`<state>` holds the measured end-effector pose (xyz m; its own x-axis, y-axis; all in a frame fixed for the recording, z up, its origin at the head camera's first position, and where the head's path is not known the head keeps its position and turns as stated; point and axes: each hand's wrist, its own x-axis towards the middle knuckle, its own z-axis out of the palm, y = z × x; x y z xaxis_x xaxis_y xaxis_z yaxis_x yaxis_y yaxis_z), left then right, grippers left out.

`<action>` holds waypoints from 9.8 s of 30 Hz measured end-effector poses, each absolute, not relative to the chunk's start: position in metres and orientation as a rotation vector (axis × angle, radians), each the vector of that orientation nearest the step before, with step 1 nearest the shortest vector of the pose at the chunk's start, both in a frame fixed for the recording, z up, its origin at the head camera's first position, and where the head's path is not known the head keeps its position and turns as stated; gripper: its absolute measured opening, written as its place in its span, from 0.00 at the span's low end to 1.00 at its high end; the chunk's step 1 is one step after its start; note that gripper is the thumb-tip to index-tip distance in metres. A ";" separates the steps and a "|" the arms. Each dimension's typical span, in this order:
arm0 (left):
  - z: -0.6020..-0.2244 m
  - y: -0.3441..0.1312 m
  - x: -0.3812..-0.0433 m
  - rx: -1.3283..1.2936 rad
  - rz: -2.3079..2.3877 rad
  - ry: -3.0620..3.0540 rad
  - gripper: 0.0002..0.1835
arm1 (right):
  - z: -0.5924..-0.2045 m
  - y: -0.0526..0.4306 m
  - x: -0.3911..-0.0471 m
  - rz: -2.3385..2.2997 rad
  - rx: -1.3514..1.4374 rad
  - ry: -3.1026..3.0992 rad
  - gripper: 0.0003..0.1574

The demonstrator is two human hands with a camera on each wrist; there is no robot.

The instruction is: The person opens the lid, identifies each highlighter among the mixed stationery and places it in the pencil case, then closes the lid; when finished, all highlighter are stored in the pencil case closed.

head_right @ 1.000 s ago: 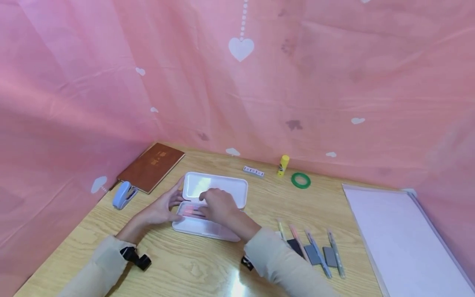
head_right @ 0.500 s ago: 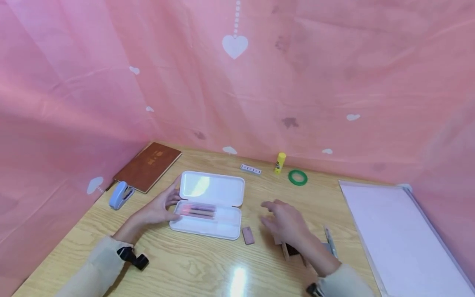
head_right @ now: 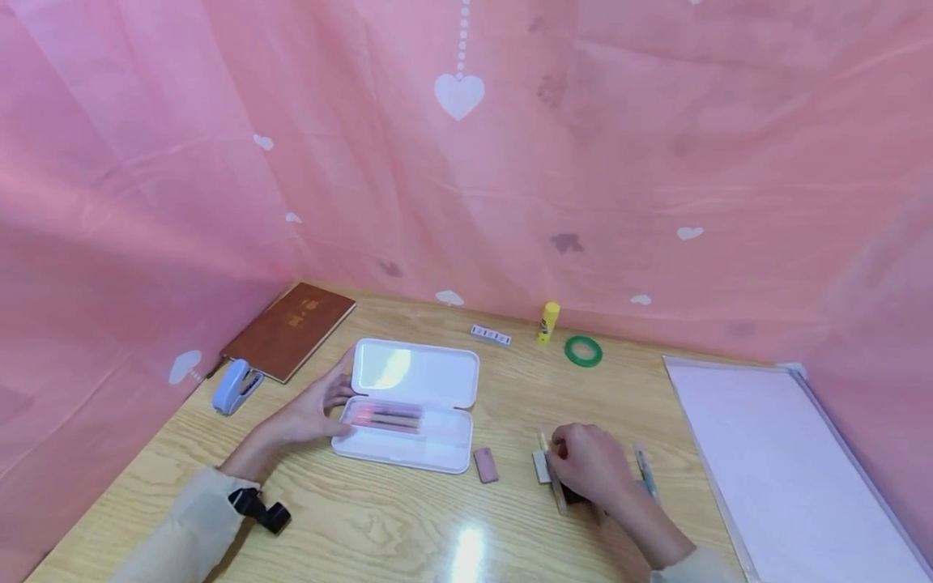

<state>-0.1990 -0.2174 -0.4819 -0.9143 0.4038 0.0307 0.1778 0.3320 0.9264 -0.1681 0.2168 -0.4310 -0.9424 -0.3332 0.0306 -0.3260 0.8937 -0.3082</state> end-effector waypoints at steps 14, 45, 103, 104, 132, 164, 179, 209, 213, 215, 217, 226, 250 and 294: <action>-0.483 -0.218 -0.195 0.497 1.656 2.369 0.65 | -0.433 0.213 -0.173 -0.589 -0.408 2.980 0.09; -0.478 -0.216 -0.198 0.489 1.595 2.394 0.64 | -0.422 -0.008 -0.219 -0.430 -1.209 2.835 0.05; -0.480 -0.217 -0.195 0.476 1.605 2.424 0.66 | -0.424 0.249 -0.167 -0.387 -0.555 3.049 0.04; -0.480 -0.217 -0.195 0.475 1.593 2.433 0.66 | -0.426 0.249 -0.166 -0.398 -0.537 3.048 0.04; -0.478 -0.216 -0.195 0.478 1.608 2.410 0.64 | -0.386 0.100 -0.203 -0.665 -0.986 2.852 0.07; -0.462 -0.212 -0.192 0.483 1.600 2.370 0.63 | -0.414 -0.003 -0.208 -0.521 -1.136 2.839 0.09; -0.478 -0.218 -0.198 0.595 1.667 2.380 0.66 | -0.389 0.149 -0.197 -0.626 -0.790 2.972 0.22; -0.454 -0.216 -0.180 0.536 1.642 2.342 0.64 | -0.429 0.279 -0.169 -0.466 -0.409 2.990 0.09; -0.455 -0.217 -0.180 0.518 1.640 2.357 0.64 | -0.422 0.276 -0.172 -0.525 -0.434 2.996 0.11; -0.462 -0.218 -0.183 0.513 1.639 2.371 0.64 | -0.416 0.271 -0.174 -0.552 -0.464 2.995 0.13; -0.469 -0.220 -0.187 0.506 1.641 2.377 0.64 | -0.407 0.263 -0.177 -0.575 -0.509 2.986 0.13; -0.479 -0.221 -0.196 0.506 1.626 2.395 0.64 | -0.378 0.176 -0.197 -0.666 -0.802 2.886 0.10; -0.467 -0.211 -0.189 0.488 1.588 2.383 0.65 | -0.425 -0.003 -0.216 -0.528 -1.207 2.762 0.07; -0.453 -0.212 -0.178 0.468 1.592 2.422 0.63 | -0.415 0.332 -0.161 -0.397 -0.292 2.997 0.22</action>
<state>-0.1780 -0.2121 -0.4527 -0.9287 0.3708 0.0024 0.1493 0.3679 0.9178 -0.1614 0.3324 -0.4154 -0.9761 -0.2029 -0.0773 -0.1758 0.9475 -0.2669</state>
